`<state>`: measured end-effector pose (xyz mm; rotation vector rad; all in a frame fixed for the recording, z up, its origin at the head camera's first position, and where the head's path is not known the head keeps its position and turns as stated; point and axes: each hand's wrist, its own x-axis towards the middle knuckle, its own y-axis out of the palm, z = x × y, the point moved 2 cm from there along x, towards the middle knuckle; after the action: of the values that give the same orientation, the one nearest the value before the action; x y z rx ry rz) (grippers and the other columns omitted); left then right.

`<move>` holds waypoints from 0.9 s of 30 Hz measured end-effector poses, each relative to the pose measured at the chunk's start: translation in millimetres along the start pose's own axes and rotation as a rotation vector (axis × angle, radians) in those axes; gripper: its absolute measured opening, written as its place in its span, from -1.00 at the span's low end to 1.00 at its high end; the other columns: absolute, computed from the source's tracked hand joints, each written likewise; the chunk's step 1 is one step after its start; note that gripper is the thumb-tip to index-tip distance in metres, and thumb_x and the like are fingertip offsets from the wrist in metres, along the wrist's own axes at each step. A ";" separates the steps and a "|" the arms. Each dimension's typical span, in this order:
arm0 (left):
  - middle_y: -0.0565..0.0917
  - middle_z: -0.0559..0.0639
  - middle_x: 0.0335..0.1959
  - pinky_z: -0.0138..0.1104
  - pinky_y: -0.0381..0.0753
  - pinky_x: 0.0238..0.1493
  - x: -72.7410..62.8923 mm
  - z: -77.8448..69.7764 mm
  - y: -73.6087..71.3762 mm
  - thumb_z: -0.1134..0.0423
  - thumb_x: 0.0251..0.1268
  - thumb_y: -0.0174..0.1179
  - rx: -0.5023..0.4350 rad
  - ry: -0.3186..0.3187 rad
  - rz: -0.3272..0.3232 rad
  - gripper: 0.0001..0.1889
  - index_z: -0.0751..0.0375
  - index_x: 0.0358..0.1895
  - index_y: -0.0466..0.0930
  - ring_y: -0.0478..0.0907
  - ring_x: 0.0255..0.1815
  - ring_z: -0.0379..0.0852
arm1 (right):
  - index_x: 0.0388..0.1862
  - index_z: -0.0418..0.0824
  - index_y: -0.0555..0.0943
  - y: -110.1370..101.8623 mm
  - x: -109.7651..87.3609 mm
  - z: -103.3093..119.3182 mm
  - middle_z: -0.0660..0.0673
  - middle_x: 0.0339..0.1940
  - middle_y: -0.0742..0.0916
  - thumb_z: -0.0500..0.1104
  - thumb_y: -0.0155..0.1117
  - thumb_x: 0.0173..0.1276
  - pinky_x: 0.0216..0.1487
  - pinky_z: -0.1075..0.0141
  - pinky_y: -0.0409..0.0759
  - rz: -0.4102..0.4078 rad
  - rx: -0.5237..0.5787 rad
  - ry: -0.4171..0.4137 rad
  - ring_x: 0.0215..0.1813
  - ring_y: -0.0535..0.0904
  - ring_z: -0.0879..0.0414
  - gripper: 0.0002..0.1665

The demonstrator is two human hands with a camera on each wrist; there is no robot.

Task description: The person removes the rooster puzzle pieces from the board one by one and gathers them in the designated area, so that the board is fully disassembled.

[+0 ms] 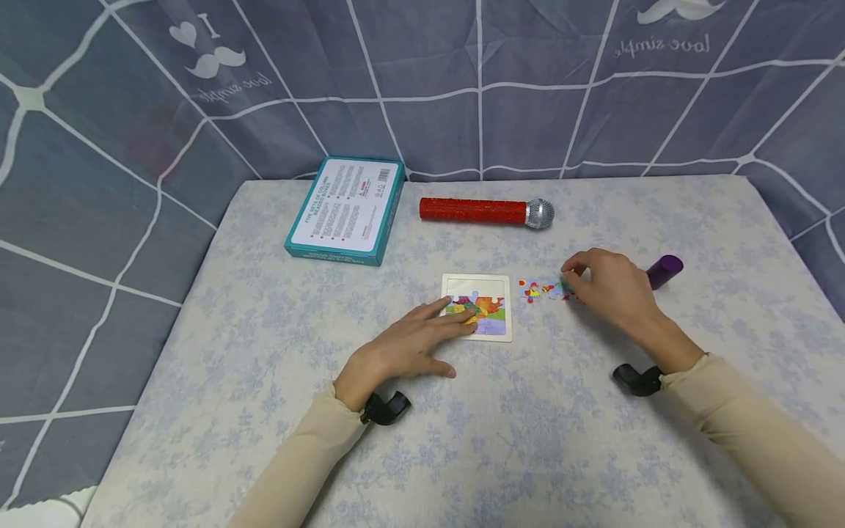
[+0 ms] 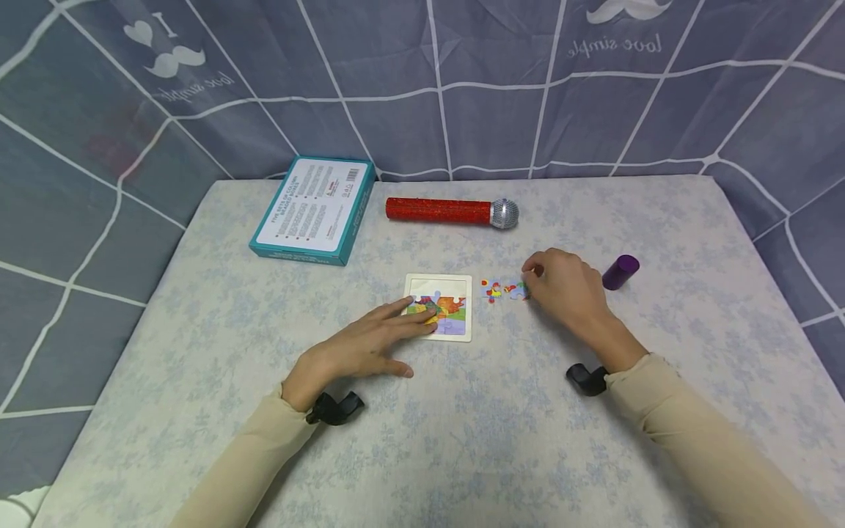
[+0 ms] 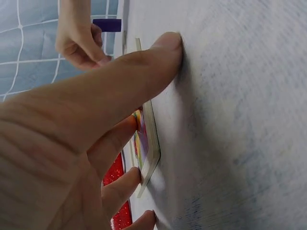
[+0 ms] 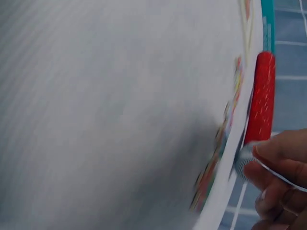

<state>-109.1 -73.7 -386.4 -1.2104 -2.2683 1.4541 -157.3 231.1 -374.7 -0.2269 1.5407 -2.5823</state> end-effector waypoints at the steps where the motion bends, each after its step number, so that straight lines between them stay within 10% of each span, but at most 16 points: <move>1: 0.16 -0.19 0.55 -0.09 -0.07 0.53 -0.1 -0.3 -0.3 0.07 0.16 0.42 -0.004 -0.001 -0.001 -0.21 -0.04 0.48 0.30 -0.19 0.60 0.02 | -0.16 -0.19 0.73 1.7 1.1 4.5 -0.09 -0.31 0.73 -0.20 0.22 0.36 -0.65 0.25 0.26 0.008 0.004 -0.014 -0.61 0.40 0.11 -0.81; 16: 0.13 -0.11 0.56 -0.06 -0.19 0.55 -4.7 1.7 2.5 0.08 0.25 0.35 -0.016 0.049 -0.003 -0.23 0.01 0.51 0.24 -0.23 0.60 0.07 | -0.04 -0.24 0.72 47.0 29.2 89.5 -0.06 -0.17 0.70 -0.27 0.30 0.30 -0.18 0.19 0.53 0.257 0.112 -0.336 -0.25 0.55 0.07 -0.75; 27: 0.23 -0.13 0.52 -0.02 0.04 0.50 -9.6 17.7 -6.2 0.10 0.26 0.35 -0.141 0.087 -0.021 -0.33 0.03 0.44 0.37 -0.09 0.59 -0.02 | -0.07 -0.18 0.75 64.8 33.9 102.2 -0.03 -0.16 0.69 -0.25 0.37 0.30 -0.23 0.23 0.58 0.363 0.060 -0.311 -0.26 0.55 0.12 -0.77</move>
<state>-115.8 -93.6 -387.7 -1.2585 -2.3505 1.2264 -168.8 106.1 -381.8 -0.2951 1.2597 -2.1876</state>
